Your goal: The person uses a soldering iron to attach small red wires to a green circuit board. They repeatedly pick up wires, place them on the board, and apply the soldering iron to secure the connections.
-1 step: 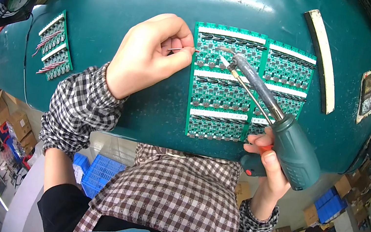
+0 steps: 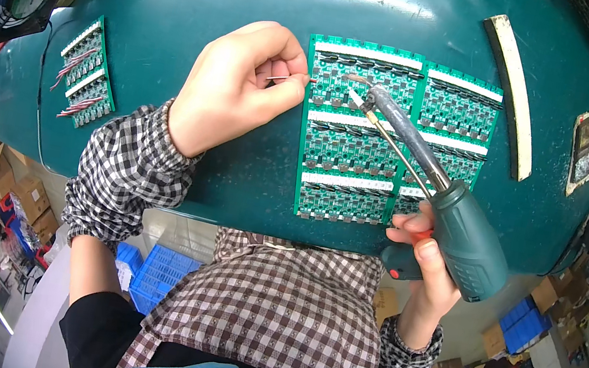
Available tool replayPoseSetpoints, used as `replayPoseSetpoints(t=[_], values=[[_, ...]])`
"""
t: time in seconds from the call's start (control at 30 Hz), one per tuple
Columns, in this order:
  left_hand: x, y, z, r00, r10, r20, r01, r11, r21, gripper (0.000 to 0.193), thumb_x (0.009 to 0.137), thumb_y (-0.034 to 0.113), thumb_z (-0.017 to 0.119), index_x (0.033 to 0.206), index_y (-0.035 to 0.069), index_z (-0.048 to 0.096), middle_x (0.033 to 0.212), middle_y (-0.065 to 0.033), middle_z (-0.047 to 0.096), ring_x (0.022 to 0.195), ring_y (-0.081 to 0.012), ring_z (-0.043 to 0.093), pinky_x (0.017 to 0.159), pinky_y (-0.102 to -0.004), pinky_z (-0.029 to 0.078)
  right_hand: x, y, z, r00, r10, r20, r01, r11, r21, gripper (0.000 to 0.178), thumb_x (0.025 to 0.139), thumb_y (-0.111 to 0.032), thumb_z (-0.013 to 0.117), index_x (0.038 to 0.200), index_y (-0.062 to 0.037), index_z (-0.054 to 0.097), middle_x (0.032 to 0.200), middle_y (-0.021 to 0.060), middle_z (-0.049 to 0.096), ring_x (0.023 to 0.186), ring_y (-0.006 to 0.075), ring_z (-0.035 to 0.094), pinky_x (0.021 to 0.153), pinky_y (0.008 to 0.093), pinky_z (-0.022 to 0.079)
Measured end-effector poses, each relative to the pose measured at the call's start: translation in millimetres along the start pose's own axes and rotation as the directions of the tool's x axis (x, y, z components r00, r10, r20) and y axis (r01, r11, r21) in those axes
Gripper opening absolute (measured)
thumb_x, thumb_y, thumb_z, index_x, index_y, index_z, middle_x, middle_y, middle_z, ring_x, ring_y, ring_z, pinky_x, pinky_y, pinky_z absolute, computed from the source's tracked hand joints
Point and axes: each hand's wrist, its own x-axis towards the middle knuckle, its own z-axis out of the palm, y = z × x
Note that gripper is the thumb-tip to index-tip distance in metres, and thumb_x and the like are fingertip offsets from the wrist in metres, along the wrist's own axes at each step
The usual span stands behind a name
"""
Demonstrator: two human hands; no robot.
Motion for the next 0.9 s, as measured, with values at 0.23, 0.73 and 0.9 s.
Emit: replayPoseSetpoints(t=[0.23, 0.73, 0.9], values=[[-1, 1, 1, 1.000, 0.006, -0.010, -0.006, 1.000, 0.009, 0.009, 0.076, 0.008, 0.067, 0.080, 0.002, 0.061, 0.072, -0.0029, 0.053, 0.060, -0.0095, 0.048, 0.055, -0.0246, 0.042, -1, -1, 5, 0.998, 0.054, -0.036, -0.053, 0.998, 0.026, 0.050, 0.083, -0.016, 0.067, 0.117, 0.0163, 0.053, 0.088, 0.0175, 0.065, 0.081, 0.0307, 0.068, 0.068, 0.0404, 0.062], [1, 2, 0, 1.000, -0.002, -0.014, 0.002, 1.000, 0.021, 0.008, 0.075, 0.007, 0.066, 0.079, 0.002, 0.061, 0.071, -0.0032, 0.053, 0.059, -0.0097, 0.047, 0.055, -0.0248, 0.042, 2, -6, 16, 0.999, 0.049, -0.004, -0.050, 0.997, -0.052, 0.049, 0.082, -0.017, 0.070, 0.115, 0.0160, 0.054, 0.082, 0.0157, 0.065, 0.075, 0.0264, 0.067, 0.071, 0.0379, 0.058], [2, 3, 1, 1.000, -0.017, -0.006, 0.017, 1.000, 0.024, 0.008, 0.075, 0.007, 0.066, 0.080, 0.002, 0.062, 0.070, -0.0031, 0.053, 0.058, -0.0097, 0.046, 0.055, -0.0247, 0.041, 2, -4, 14, 0.999, 0.046, 0.006, -0.045, 0.995, -0.093, 0.048, 0.082, -0.016, 0.070, 0.116, 0.0147, 0.055, 0.081, 0.0149, 0.066, 0.075, 0.0255, 0.067, 0.075, 0.0391, 0.056]])
